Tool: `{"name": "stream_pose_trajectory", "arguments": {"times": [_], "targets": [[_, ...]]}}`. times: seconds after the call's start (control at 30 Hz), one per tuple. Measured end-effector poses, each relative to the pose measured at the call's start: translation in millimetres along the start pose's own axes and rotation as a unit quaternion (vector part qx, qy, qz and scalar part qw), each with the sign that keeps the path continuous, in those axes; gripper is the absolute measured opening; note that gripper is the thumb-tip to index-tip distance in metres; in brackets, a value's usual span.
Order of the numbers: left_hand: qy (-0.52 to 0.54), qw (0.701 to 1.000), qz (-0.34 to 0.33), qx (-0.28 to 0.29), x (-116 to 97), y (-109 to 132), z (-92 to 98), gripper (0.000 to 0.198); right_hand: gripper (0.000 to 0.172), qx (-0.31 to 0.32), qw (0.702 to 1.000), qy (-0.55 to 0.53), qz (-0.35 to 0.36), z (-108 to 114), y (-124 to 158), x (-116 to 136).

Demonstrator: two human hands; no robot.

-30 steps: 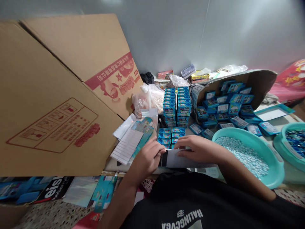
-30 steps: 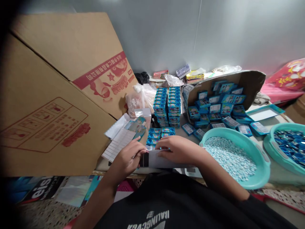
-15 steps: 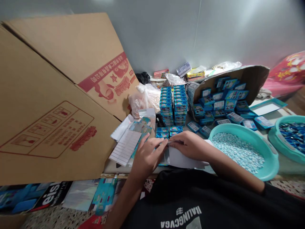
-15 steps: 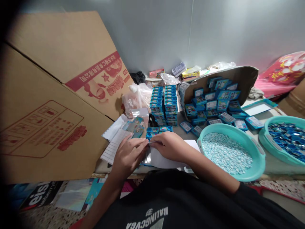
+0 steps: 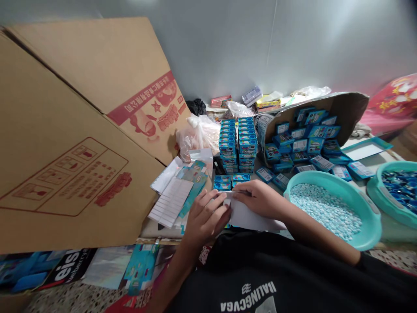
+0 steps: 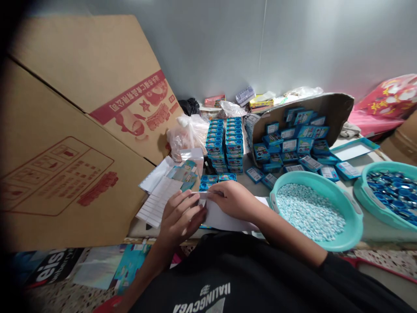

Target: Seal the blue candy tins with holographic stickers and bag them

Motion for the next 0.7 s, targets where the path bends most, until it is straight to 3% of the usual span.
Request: {"name": "stream_pose_trajectory", "arguments": {"times": [0.07,0.1,0.17,0.23,0.3,0.33,0.4,0.47,0.57,0.63,0.7], "targets": [[0.085,0.996,0.023,-0.011,3.6,6.4,-1.8,0.025,0.031,-0.036,0.999,0.021,-0.034,7.7,-5.5,-22.0],[0.135,0.988,0.069,-0.034,13.1,11.5,-2.2,0.022,0.032,-0.061,0.996,0.033,-0.062,14.0,-7.8,-38.9],[0.22,0.938,0.236,-0.128,48.6,33.2,-2.1,0.012,0.034,-0.118,0.982,0.054,-0.136,29.9,-7.8,-82.7],[0.286,0.824,0.425,-0.242,85.5,73.6,-8.1,0.014,0.032,-0.168,0.957,0.087,-0.221,45.1,1.4,-130.4],[0.365,0.695,0.542,-0.3,104.2,108.6,-25.4,0.029,0.033,-0.197,0.924,0.141,-0.297,53.6,18.6,-170.5],[0.398,0.647,0.573,-0.308,108.1,119.2,-33.8,0.038,0.035,-0.199,0.907,0.17,-0.33,53.2,28.5,-186.4],[0.435,0.591,0.605,-0.308,111.0,131.4,-44.2,0.052,0.046,-0.183,0.885,0.219,-0.368,42.7,45.6,-206.8],[0.438,0.562,0.628,-0.313,111.4,139.5,-47.8,0.058,0.056,-0.188,0.877,0.263,-0.356,28.1,55.6,-209.4],[0.437,0.532,0.651,-0.319,111.3,145.4,-53.5,0.056,0.059,-0.272,0.878,0.29,-0.266,11.8,56.7,-182.5],[0.435,0.53,0.659,-0.309,112.9,144.6,-58.2,0.053,0.055,-0.275,0.919,0.226,-0.167,-4.9,41.8,-155.2],[0.433,0.533,0.663,-0.299,116.1,142.5,-62.8,0.051,0.053,-0.196,0.972,0.112,-0.062,-29.3,16.4,-124.4]]}}
Point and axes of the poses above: each hand's wrist, its own y-axis away from the middle knuckle, its own z-axis out of the back of the hand, x = y × z, the point moved 9 cm from there along -y, towards the middle knuckle, and after that the axes turned 7 degrees about y, right-handed, at the moved point
